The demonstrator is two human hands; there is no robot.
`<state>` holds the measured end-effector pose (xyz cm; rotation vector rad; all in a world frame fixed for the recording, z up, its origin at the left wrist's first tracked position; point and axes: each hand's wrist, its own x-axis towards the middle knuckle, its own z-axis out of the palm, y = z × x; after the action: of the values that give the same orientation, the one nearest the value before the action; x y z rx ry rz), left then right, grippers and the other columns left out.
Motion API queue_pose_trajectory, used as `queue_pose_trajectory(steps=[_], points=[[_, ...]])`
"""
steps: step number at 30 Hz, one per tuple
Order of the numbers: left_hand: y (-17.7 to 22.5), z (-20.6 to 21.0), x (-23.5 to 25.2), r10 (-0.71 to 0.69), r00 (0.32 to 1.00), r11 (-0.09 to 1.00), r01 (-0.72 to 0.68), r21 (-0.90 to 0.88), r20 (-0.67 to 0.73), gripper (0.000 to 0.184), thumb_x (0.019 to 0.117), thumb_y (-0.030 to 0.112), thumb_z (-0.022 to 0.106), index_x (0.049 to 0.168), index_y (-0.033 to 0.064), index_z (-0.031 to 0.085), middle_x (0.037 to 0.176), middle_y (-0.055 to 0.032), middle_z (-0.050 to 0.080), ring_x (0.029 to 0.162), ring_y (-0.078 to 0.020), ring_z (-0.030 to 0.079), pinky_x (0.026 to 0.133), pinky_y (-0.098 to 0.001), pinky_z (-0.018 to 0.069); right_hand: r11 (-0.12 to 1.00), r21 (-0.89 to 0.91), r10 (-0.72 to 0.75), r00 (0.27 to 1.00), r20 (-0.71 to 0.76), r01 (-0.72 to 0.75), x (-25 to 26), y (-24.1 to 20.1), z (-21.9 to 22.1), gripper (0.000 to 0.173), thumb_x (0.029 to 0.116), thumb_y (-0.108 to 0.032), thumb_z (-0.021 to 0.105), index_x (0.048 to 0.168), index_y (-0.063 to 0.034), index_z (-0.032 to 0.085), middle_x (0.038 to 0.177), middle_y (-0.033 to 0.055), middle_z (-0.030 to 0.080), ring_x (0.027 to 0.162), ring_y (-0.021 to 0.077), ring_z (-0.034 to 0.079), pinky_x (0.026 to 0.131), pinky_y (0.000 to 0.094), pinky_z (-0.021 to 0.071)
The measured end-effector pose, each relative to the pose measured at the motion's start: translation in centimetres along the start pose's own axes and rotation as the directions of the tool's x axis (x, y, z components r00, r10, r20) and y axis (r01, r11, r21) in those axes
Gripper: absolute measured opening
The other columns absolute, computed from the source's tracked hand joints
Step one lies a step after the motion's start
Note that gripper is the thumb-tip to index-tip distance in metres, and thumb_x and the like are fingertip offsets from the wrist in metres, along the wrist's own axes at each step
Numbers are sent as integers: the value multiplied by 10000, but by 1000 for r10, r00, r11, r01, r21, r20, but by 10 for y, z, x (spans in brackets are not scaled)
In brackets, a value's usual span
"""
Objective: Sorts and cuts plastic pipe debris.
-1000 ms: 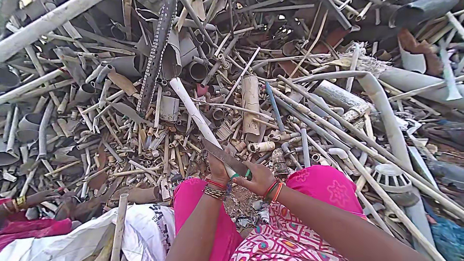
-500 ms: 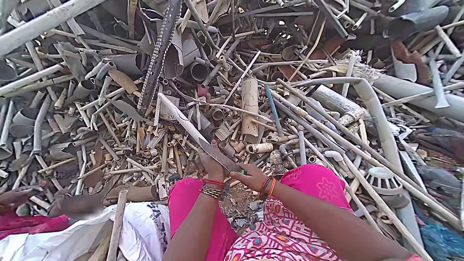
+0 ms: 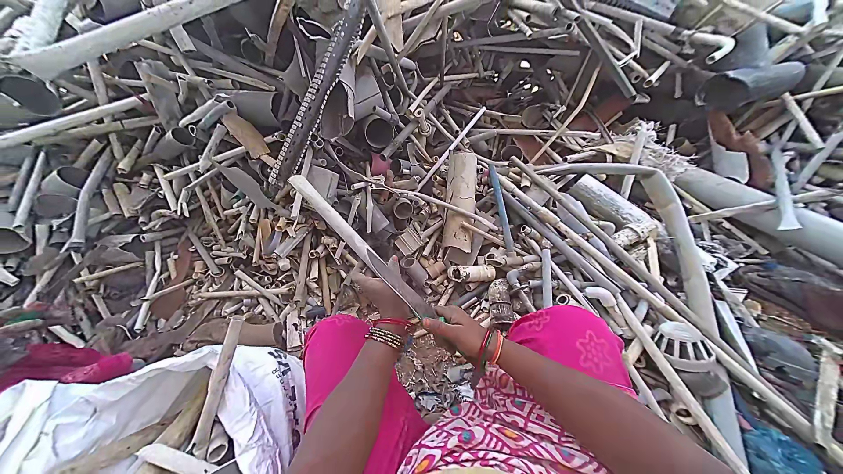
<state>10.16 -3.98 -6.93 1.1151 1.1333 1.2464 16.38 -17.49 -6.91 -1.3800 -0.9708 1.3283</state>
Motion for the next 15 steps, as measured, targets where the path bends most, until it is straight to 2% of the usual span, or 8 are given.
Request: queue_pose_trajectory(steps=[2, 4, 7, 9, 10, 11, 13, 15], points=[[4, -2, -1, 2, 999, 990, 3, 141, -32, 763, 903, 37, 756, 1490, -96, 288, 1351, -293, 535, 1223, -288, 573, 1054, -375, 464, 999, 28, 24, 999, 27, -24, -1, 3, 5, 235, 1065, -271, 471, 1037, -56, 563, 596, -107, 424, 474, -14, 417, 495, 161, 382], [4, -3, 0, -22, 1000, 979, 23, 200, -6, 708, 1006, 121, 651, 1522, -118, 229, 1412, -322, 498, 1292, -325, 542, 1103, -404, 426, 994, 101, 32, 999, 29, -35, -3, 0, 4, 202, 1074, -251, 440, 1004, -90, 541, 580, -114, 436, 466, -14, 439, 492, 156, 408], [3, -1, 4, -143, 990, 989, 143, 29, 16, 439, 1107, 143, 428, 1469, -77, 312, 1180, -236, 553, 1004, -229, 603, 902, -367, 513, 986, 168, -18, 999, -28, 23, -7, -5, -5, 190, 1064, -236, 408, 962, -125, 522, 578, -128, 451, 471, -21, 454, 497, 149, 423], [4, -1, 6, -214, 975, 966, 220, -135, 64, 305, 1090, 84, 386, 1378, -13, 355, 947, -112, 517, 745, -141, 583, 690, -289, 534, 986, 160, -47, 997, -63, 56, -10, -7, -12, 186, 1062, -231, 405, 967, -124, 524, 581, -131, 458, 469, -26, 453, 493, 143, 421], [6, -1, 7, -240, 967, 947, 252, -201, 80, 276, 1068, 40, 409, 1337, 11, 356, 915, -99, 518, 703, -136, 586, 647, -279, 538, 986, 151, -56, 996, -64, 65, -12, -8, -14, 183, 1060, -230, 409, 981, -118, 531, 585, -132, 458, 473, -26, 454, 496, 143, 422], [7, -1, 7, -245, 967, 938, 256, -232, 73, 339, 1056, 11, 447, 1376, 20, 336, 974, -120, 533, 741, -146, 603, 663, -286, 548, 989, 132, -61, 997, -50, 67, -14, -8, -16, 180, 1054, -234, 418, 985, -117, 536, 588, -134, 457, 477, -28, 454, 501, 142, 422], [7, -1, 4, -182, 983, 956, 184, -227, 29, 540, 1046, 2, 503, 1515, 13, 235, 1183, -173, 516, 927, -165, 603, 799, -302, 541, 997, 66, -50, 999, 13, 49, -16, -4, -15, 192, 1049, -255, 444, 979, -108, 546, 588, -131, 450, 479, -29, 449, 506, 147, 416], [1, 1, 7, -138, 988, 961, 116, -251, -70, 529, 1023, -21, 523, 1475, 12, 251, 1099, -135, 507, 846, -130, 589, 731, -272, 538, 999, 29, -27, 995, 97, 25, -18, -3, -12, 200, 1055, -261, 455, 981, -102, 550, 584, -129, 444, 480, -28, 446, 508, 152, 412]])
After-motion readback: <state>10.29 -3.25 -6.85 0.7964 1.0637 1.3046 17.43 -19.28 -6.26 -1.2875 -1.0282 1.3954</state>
